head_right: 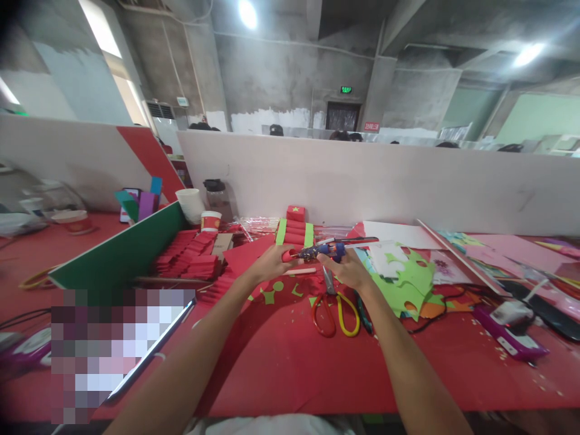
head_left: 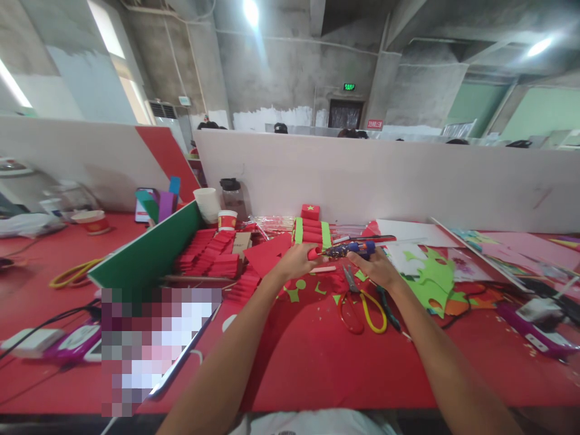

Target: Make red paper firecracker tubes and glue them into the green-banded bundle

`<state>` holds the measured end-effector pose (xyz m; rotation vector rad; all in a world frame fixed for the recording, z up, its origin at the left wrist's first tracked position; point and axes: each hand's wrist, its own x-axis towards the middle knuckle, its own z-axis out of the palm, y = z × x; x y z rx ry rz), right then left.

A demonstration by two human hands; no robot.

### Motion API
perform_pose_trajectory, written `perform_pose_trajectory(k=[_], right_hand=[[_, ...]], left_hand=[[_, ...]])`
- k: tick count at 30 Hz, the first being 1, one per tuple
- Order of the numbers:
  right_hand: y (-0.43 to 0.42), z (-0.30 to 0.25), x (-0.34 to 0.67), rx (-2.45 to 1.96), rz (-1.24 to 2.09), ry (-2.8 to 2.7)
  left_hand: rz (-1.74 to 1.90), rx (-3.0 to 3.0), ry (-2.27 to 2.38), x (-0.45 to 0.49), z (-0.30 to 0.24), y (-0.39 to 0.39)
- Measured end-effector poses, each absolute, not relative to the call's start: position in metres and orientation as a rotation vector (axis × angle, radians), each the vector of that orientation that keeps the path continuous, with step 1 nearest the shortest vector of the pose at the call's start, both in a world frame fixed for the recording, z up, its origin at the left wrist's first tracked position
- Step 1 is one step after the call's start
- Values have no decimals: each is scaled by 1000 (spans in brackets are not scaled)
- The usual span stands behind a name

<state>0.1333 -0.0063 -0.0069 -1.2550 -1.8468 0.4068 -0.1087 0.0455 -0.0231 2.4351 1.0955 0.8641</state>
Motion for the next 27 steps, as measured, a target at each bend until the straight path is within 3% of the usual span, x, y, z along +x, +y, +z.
perform_pose_trajectory(k=[27], right_hand=[[-5,-7,132,-1215,398,-1857]], left_hand=[[816,2409,1068,-105,-20,40]])
